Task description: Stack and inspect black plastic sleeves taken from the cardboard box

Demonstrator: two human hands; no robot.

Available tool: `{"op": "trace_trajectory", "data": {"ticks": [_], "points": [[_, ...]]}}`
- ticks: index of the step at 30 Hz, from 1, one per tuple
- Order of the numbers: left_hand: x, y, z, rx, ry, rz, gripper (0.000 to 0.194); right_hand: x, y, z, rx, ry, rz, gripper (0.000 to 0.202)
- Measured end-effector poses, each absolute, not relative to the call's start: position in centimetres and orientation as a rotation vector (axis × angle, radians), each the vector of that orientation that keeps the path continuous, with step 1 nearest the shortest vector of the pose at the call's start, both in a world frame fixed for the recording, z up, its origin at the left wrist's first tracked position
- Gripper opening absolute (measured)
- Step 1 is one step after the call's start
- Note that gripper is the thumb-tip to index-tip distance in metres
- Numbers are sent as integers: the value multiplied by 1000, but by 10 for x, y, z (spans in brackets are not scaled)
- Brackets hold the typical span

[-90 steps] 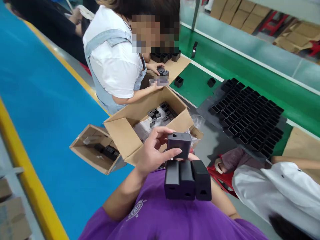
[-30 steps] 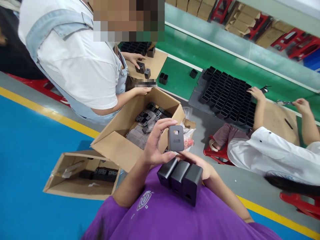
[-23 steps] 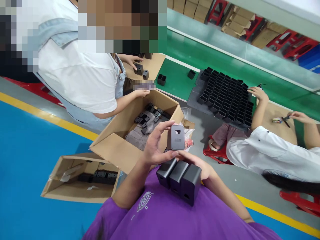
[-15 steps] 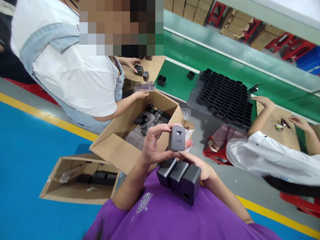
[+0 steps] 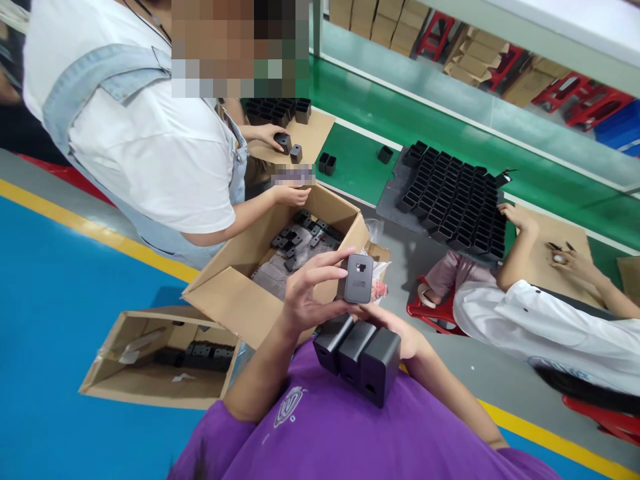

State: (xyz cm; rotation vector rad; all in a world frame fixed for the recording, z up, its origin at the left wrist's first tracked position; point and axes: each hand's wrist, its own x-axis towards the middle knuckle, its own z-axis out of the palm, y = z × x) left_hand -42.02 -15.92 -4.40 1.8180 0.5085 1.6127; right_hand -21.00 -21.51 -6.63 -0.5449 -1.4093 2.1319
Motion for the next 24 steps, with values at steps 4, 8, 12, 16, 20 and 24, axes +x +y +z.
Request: {"op": "trace_trajectory", "data": {"ticks": [4,8,12,16,20,24], "points": [[-421,-159,-44,1818,498,1613,55,-210,-215,-70,-554,-1410,2138,107],[-421,-159,-43,1792,507,1604,53,-210,-215,-67,-639,-1412,2152,110],[-425,-160,-47,1767,523,1588,51,-212,-214,-69,-605,-1379,2143,102],[-434,-162,-74,1533,730,1496,45,-215,-211,-98,-676,-1296,2167,97],[-447,-165,-115,1267,1085,1357,47,-219,-218,-153,-898,-944,2228,90],[-460,-174,-146,1205,1250,1288,45,-219,-237,-203,-1109,-566,2157,78]]}}
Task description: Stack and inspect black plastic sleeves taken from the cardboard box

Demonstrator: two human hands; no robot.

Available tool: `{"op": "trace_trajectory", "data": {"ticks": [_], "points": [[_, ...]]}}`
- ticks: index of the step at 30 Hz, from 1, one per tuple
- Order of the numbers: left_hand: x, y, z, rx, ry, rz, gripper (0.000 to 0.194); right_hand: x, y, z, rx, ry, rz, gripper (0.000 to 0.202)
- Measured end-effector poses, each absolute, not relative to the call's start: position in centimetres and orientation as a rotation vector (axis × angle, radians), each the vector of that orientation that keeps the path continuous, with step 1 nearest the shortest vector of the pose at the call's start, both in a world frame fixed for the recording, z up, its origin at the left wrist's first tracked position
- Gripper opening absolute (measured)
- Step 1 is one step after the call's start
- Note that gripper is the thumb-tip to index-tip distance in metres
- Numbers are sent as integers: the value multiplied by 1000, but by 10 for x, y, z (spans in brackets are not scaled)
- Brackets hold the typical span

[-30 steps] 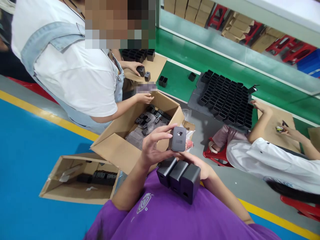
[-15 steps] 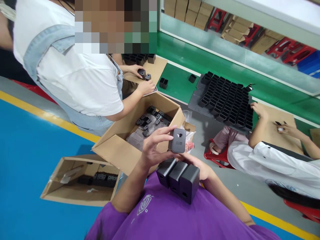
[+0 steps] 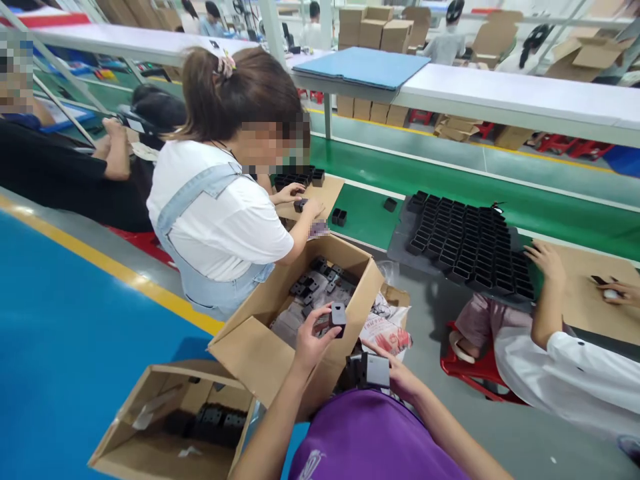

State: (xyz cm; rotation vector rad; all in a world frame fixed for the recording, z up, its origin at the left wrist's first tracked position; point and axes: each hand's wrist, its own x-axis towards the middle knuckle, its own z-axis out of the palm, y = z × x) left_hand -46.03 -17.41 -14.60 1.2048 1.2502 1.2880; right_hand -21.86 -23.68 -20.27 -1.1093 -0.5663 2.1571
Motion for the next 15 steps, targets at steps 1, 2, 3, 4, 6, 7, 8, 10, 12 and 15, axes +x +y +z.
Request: {"op": "trace_trajectory", "data": {"ticks": [1,2,3,4,6,7,8,10,12,15], "points": [[-463,-177,-152,1187,1286,1264,45,-218,-241,-212,-1162,-505,2120,76],[-464,-180,-157,1170,1320,1241,46,-217,-245,-219,-1210,-463,2084,73],[-466,-182,-161,1152,1353,1220,46,-216,-248,-225,-1251,-440,2050,71],[-467,-184,-166,1135,1382,1202,47,-215,-250,-229,-1283,-430,2024,68],[-469,-185,-174,1105,1433,1172,48,-214,-252,-236,-1317,-436,2002,65],[-470,-185,-177,1092,1454,1163,49,-214,-253,-238,-1324,-442,2001,65],[-470,-184,-180,1082,1470,1156,50,-215,-253,-239,-1333,-447,2000,64],[-472,-182,-185,1067,1492,1151,53,-216,-253,-242,-1348,-461,1999,65],[-473,-178,-187,1060,1496,1152,55,-218,-253,-245,-1356,-474,2001,65],[-474,-172,-188,1060,1490,1160,58,-220,-252,-249,-1361,-497,2005,64]]}}
